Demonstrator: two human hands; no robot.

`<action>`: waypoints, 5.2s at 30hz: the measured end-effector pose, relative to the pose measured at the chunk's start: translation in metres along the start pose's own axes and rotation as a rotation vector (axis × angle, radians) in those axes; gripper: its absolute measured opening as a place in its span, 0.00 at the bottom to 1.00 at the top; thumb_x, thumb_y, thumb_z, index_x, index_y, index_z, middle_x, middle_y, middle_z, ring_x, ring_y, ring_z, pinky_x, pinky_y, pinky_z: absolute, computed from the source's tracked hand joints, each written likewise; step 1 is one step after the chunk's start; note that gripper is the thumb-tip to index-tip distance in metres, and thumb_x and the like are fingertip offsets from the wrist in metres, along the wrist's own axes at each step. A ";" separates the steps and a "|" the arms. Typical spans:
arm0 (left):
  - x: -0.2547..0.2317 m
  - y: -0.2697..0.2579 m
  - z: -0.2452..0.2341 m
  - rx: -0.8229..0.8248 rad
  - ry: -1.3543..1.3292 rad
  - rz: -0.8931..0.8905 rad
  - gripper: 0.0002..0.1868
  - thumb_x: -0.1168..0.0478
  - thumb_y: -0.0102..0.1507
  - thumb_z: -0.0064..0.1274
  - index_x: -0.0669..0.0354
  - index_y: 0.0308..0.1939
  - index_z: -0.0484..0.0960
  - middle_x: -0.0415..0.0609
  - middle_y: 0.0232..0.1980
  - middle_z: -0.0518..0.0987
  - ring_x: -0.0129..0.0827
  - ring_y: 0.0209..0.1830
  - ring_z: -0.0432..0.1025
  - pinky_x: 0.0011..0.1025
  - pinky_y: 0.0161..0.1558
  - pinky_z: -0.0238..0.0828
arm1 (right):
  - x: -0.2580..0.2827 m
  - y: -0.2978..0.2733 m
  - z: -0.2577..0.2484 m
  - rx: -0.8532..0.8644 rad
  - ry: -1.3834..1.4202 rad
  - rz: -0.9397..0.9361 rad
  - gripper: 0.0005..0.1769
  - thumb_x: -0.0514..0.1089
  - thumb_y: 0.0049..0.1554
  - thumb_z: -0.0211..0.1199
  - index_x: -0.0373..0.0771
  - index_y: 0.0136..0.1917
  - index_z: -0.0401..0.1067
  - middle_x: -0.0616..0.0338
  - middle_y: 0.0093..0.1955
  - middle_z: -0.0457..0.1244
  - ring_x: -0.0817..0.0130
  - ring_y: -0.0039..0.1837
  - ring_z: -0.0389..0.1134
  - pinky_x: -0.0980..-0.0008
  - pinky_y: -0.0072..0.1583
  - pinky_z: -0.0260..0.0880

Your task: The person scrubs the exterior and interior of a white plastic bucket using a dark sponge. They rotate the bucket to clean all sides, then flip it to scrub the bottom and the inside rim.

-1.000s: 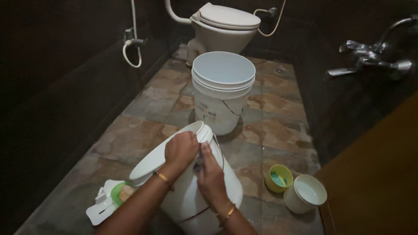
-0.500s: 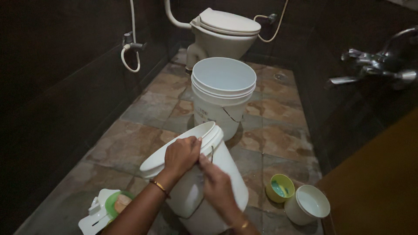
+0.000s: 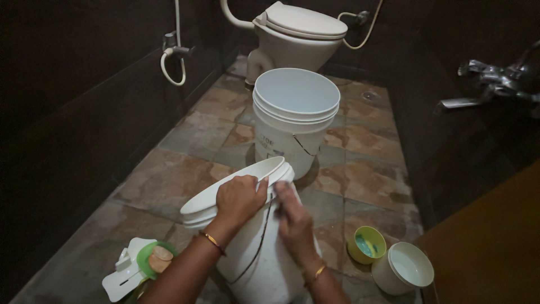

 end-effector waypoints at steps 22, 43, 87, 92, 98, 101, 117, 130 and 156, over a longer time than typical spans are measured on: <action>0.012 -0.019 -0.016 0.007 -0.015 -0.042 0.27 0.41 0.64 0.45 0.58 0.28 0.87 0.60 0.26 0.81 0.56 0.28 0.79 0.50 0.35 0.75 | 0.027 -0.013 0.002 0.032 0.063 0.066 0.28 0.33 0.60 0.52 0.37 0.73 0.66 0.45 0.74 0.62 0.50 0.71 0.66 0.60 0.68 0.66; -0.057 -0.106 0.024 0.178 -0.119 0.258 0.25 0.51 0.54 0.68 0.61 0.42 0.73 0.59 0.32 0.82 0.55 0.33 0.79 0.47 0.35 0.75 | -0.060 -0.054 -0.044 -0.032 0.528 0.527 0.23 0.39 0.63 0.58 0.34 0.70 0.70 0.52 0.71 0.66 0.68 0.69 0.66 0.70 0.69 0.65; -0.018 -0.058 0.152 0.800 -0.203 0.109 0.61 0.67 0.52 0.56 0.64 0.80 0.31 0.75 0.44 0.79 0.63 0.47 0.77 0.46 0.51 0.75 | -0.168 -0.113 0.018 -0.092 0.448 0.818 0.12 0.43 0.51 0.75 0.31 0.40 0.77 0.59 0.31 0.68 0.75 0.33 0.65 0.74 0.36 0.64; -0.013 -0.058 0.161 0.811 -0.178 0.131 0.59 0.65 0.55 0.52 0.64 0.81 0.29 0.75 0.45 0.79 0.65 0.47 0.76 0.49 0.52 0.73 | -0.229 -0.063 0.032 -0.072 0.522 0.814 0.10 0.41 0.50 0.73 0.36 0.44 0.77 0.63 0.36 0.69 0.76 0.36 0.65 0.74 0.38 0.65; -0.017 -0.056 0.158 0.798 -0.181 0.154 0.62 0.58 0.56 0.62 0.65 0.79 0.30 0.75 0.47 0.78 0.65 0.49 0.75 0.47 0.54 0.72 | -0.216 -0.067 0.032 -0.104 0.752 0.836 0.11 0.42 0.53 0.72 0.33 0.43 0.76 0.60 0.38 0.69 0.73 0.38 0.69 0.74 0.41 0.71; -0.014 -0.055 0.161 0.787 -0.281 0.116 0.61 0.65 0.51 0.57 0.62 0.80 0.33 0.71 0.45 0.81 0.61 0.47 0.78 0.45 0.51 0.75 | -0.172 -0.113 0.021 -0.109 0.518 0.749 0.15 0.45 0.56 0.73 0.31 0.41 0.74 0.58 0.35 0.67 0.73 0.37 0.67 0.74 0.41 0.67; 0.006 -0.058 0.139 0.961 -0.264 0.323 0.62 0.63 0.55 0.57 0.61 0.80 0.26 0.71 0.49 0.80 0.59 0.51 0.76 0.44 0.54 0.72 | -0.264 -0.009 0.046 0.136 0.513 0.699 0.11 0.43 0.51 0.74 0.33 0.41 0.79 0.59 0.37 0.70 0.74 0.38 0.68 0.74 0.41 0.67; 0.008 -0.058 0.141 0.819 -0.273 0.209 0.66 0.69 0.48 0.58 0.56 0.81 0.30 0.74 0.44 0.79 0.63 0.48 0.76 0.46 0.51 0.74 | -0.126 -0.140 0.043 -0.208 0.259 0.657 0.17 0.47 0.51 0.77 0.32 0.36 0.76 0.60 0.31 0.65 0.76 0.36 0.62 0.73 0.38 0.63; 0.018 -0.055 0.148 0.774 -0.310 0.161 0.63 0.67 0.50 0.55 0.46 0.83 0.34 0.71 0.45 0.81 0.64 0.47 0.76 0.46 0.50 0.73 | -0.233 -0.072 0.059 -0.174 0.610 0.844 0.09 0.40 0.53 0.72 0.33 0.45 0.77 0.61 0.39 0.69 0.72 0.40 0.70 0.73 0.44 0.72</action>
Point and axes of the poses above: each hand's wrist, its own y-axis towards the middle knuckle, its own z-axis out of the palm, x = y × z, the point moved 4 cm from there along y, towards the middle knuckle
